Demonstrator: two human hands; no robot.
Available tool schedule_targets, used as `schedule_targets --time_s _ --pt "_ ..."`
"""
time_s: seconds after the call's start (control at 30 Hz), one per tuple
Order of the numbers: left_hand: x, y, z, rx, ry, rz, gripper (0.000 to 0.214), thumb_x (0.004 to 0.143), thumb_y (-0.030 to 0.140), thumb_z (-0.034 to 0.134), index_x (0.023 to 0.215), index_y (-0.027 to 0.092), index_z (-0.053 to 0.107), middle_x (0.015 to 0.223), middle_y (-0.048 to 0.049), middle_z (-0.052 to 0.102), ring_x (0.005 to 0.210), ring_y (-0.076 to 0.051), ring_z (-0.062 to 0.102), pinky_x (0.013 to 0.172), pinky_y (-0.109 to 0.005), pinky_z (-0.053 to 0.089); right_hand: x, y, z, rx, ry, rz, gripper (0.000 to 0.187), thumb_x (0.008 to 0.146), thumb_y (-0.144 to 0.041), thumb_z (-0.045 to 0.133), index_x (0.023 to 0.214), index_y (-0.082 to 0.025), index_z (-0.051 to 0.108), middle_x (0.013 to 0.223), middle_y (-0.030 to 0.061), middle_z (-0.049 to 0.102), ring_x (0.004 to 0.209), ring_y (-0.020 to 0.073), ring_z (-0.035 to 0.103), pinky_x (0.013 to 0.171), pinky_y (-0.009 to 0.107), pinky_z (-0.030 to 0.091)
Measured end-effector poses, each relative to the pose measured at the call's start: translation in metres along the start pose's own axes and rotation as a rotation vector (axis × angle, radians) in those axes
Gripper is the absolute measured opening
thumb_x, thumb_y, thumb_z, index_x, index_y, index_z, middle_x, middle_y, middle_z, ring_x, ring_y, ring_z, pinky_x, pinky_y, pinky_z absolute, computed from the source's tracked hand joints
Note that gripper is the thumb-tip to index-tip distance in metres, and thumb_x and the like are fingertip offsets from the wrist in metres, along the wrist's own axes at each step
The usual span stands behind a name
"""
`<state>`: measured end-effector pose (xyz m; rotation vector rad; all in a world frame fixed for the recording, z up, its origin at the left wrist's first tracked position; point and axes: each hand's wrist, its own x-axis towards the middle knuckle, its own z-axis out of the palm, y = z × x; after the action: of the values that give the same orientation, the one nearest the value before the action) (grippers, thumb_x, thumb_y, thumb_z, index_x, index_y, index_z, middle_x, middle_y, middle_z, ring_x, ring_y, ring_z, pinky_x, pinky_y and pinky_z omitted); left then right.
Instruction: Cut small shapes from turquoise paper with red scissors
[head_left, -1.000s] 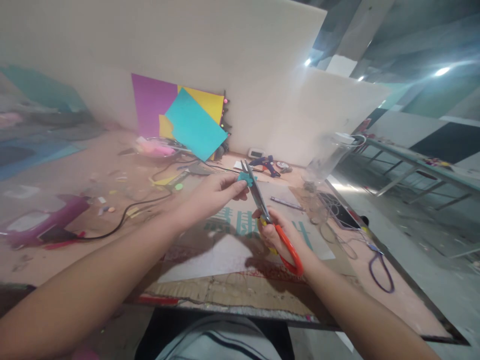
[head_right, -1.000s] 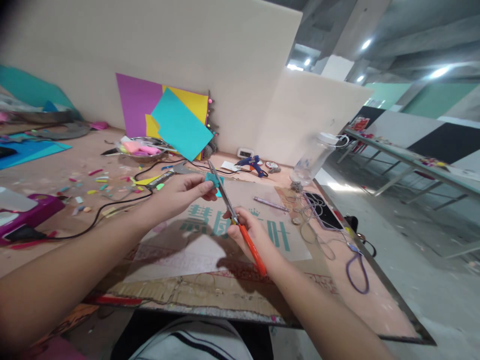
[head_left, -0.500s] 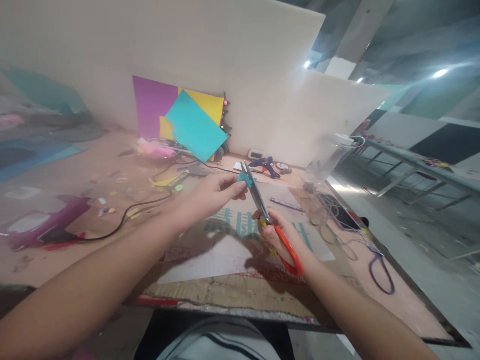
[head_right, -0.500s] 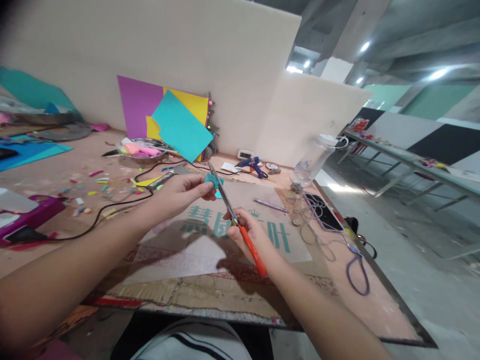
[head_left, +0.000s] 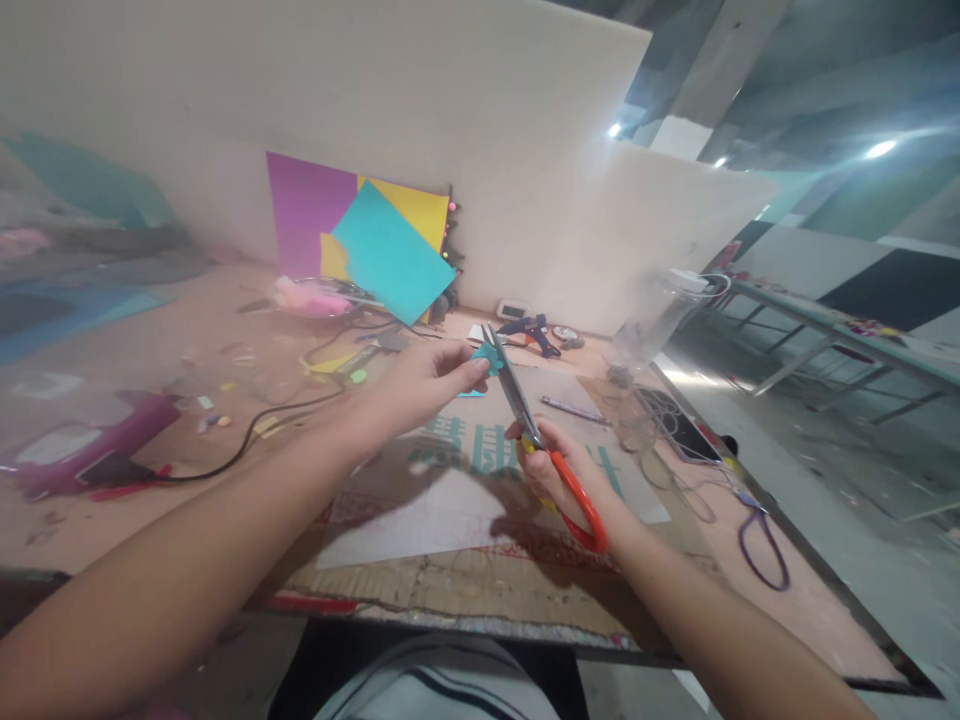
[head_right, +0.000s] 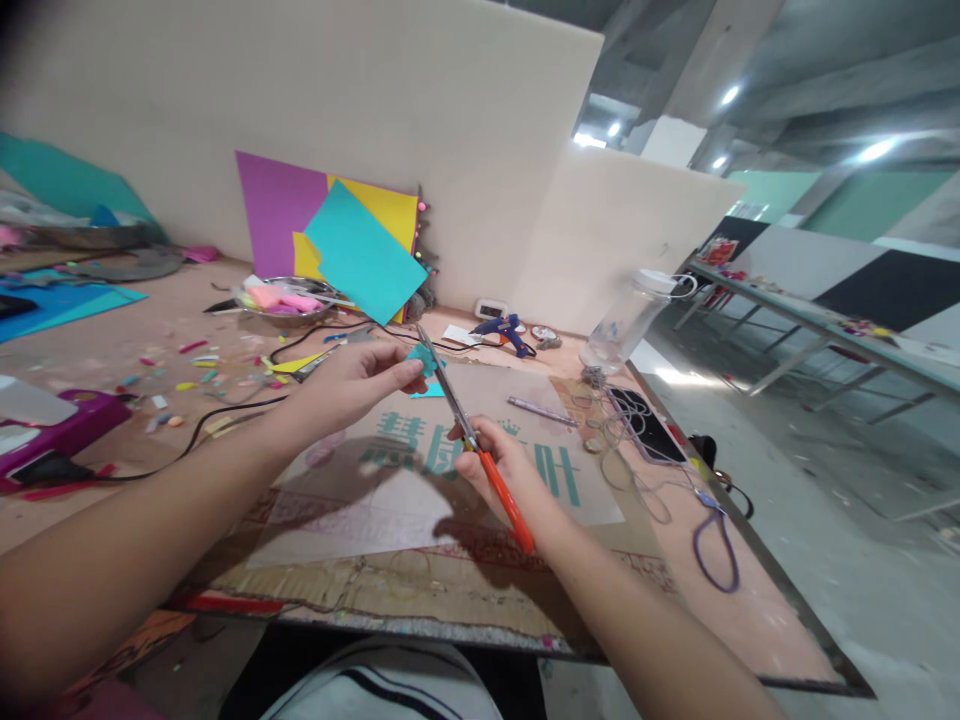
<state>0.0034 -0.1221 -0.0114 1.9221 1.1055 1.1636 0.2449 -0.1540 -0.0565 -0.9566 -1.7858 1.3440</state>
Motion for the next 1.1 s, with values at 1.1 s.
schedule_targets --time_s 1.1 --pt "0.004 0.006 -0.003 -0.104 0.047 -0.057 0.043 0.087 0.059 0.067 0.082 0.017 0.068 0.087 -0.0072 0.077 0.082 -0.020 0.071 0.076 -0.030 0.054 0.001 0.009 -0.001 0.052 -0.016 0.003 0.061 0.083 -0.075 0.069 0.109 -0.021 0.056 0.067 -0.0091 0.036 0.050 0.0083 0.027 0.046 0.024 0.020"
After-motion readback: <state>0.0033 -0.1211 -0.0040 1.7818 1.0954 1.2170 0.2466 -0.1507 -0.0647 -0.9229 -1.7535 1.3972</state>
